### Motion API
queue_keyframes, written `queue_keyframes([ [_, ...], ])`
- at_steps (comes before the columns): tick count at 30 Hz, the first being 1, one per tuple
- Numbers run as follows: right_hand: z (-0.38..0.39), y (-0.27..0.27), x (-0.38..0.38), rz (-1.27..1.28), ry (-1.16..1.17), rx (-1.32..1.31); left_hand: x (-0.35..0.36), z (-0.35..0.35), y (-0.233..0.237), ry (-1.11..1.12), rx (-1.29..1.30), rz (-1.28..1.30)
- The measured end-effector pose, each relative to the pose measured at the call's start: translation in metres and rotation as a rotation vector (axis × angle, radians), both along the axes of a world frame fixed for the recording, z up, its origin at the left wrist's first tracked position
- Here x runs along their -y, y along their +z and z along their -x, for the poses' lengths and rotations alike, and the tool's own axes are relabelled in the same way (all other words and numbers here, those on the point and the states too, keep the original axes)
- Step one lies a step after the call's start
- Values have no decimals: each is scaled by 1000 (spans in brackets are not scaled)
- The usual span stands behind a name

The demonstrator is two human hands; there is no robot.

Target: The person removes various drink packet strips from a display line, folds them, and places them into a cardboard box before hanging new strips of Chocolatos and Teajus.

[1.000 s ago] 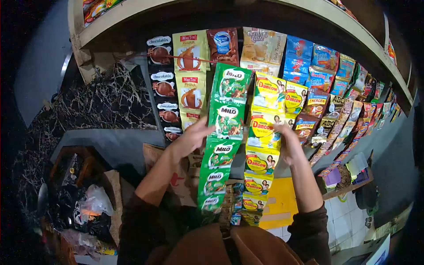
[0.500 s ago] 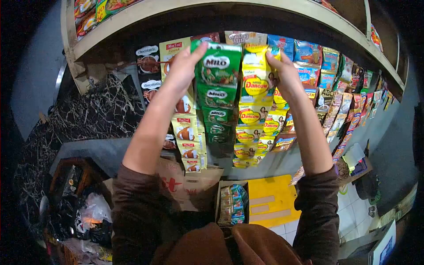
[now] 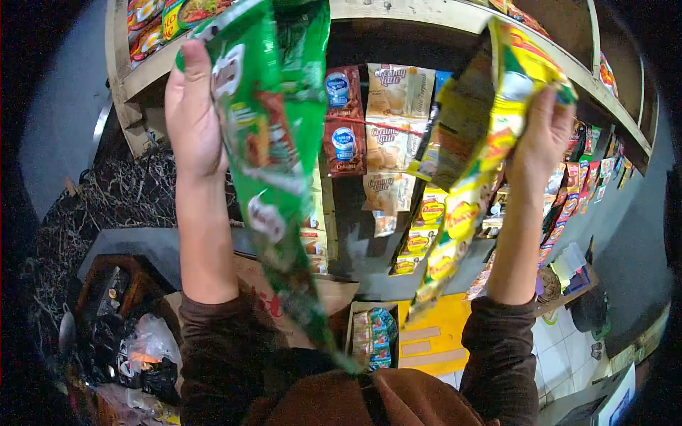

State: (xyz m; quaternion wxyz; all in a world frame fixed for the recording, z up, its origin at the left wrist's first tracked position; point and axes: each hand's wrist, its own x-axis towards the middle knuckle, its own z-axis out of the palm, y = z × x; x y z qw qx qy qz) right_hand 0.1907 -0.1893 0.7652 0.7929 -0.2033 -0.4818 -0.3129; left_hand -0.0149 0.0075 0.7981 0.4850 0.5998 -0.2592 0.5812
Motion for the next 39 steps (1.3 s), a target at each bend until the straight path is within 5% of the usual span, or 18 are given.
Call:
queue_keyframes([
  [4,30,-22,23,203,-117,-116,4,19,-20,163,-281,133],
  [5,29,-34,27,343,-75,-154,-18,21,-30,358,-454,114],
  [8,31,-60,33,764,65,-284,-6,21,-55,372,-823,62],
  [12,23,-98,46,1151,251,-534,-15,12,-111,99,-932,307],
  [16,47,-126,65,1065,443,-609,-45,31,-174,190,-908,297],
  [20,63,-155,81,1022,391,-468,-14,35,-190,-220,-891,488],
  [22,67,-160,82,1273,223,-318,-2,32,-196,-123,-801,393],
  [24,71,-163,71,1303,120,-388,-2,29,-202,-80,-856,395],
  [26,65,-170,60,1375,-222,-86,-4,20,-213,128,-849,335],
  [28,65,-175,51,1422,-278,-34,-1,9,-223,209,-766,245],
  [31,64,-188,39,1356,-427,49,-15,-3,-245,317,-739,-121],
  [36,41,-214,12,1346,-397,16,-13,-24,-285,251,-818,-38],
  [39,22,-244,-13,1387,-350,-139,-11,-39,-315,108,-901,236],
])
